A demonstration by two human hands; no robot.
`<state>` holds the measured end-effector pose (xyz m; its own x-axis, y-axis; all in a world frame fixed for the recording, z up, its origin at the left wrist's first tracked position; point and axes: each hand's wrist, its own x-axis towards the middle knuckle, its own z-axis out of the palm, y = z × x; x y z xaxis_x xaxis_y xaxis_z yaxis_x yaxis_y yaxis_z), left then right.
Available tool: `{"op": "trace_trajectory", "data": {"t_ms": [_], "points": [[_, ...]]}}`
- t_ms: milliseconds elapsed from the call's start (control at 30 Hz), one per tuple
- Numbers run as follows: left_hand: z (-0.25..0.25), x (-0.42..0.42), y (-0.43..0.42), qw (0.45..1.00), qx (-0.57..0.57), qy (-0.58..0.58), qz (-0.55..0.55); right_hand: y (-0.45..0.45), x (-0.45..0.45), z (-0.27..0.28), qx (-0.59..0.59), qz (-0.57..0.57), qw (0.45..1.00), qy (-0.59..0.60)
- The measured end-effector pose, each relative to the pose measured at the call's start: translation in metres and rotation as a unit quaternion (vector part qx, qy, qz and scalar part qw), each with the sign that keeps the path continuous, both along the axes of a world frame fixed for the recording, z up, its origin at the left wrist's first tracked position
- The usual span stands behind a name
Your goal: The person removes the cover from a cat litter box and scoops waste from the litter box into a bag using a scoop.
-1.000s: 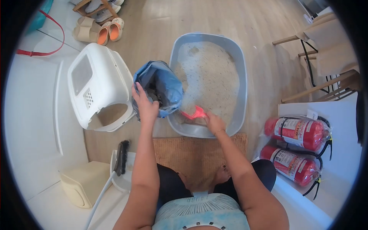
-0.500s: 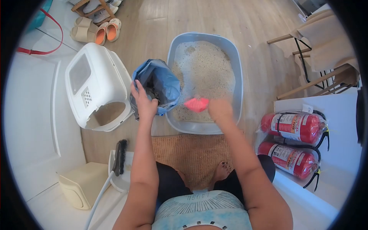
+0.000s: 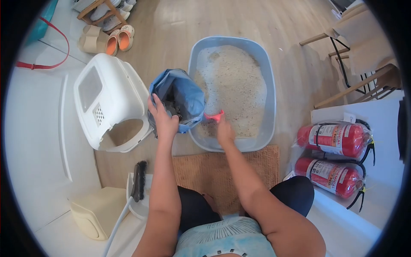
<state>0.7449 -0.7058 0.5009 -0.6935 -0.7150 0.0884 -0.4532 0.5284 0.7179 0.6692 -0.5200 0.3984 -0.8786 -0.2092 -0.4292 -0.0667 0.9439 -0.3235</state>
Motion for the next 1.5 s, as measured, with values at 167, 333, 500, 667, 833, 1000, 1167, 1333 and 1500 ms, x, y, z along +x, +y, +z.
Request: {"op": "trace_trajectory", "data": {"t_ms": [167,333,500,667,833,1000,1167,1333,1500], "points": [[-0.003,0.002,0.001,1.000,-0.006,0.009,0.001,0.003,-0.018,0.014,-0.043,-0.013,0.999,-0.015],[-0.002,0.002,0.003,1.000,-0.014,0.004,0.003,0.019,-0.050,0.050,-0.032,0.025,0.999,-0.016],[-0.003,0.000,0.005,1.000,-0.015,0.014,0.007,0.039,-0.119,0.057,-0.033,0.098,0.994,0.029],[-0.007,0.001,0.004,1.000,-0.009,0.027,-0.002,0.051,-0.166,0.096,-0.008,0.113,0.993,-0.037],[-0.004,-0.001,0.002,1.000,0.002,0.019,0.012,0.070,-0.144,0.135,0.048,0.142,0.986,-0.071],[-0.014,0.000,-0.006,0.999,-0.028,0.023,0.003,0.074,-0.062,0.107,0.058,0.166,0.984,0.003],[-0.013,0.002,-0.006,0.999,-0.013,0.027,-0.010,0.046,-0.020,0.050,0.052,0.159,0.982,0.084],[-0.012,0.001,-0.005,1.000,-0.012,0.016,-0.010,0.022,-0.019,0.016,0.002,0.092,0.995,0.040],[-0.005,-0.002,-0.002,1.000,0.023,0.004,0.005,0.064,-0.030,-0.013,-0.165,0.059,0.984,0.020]]}}
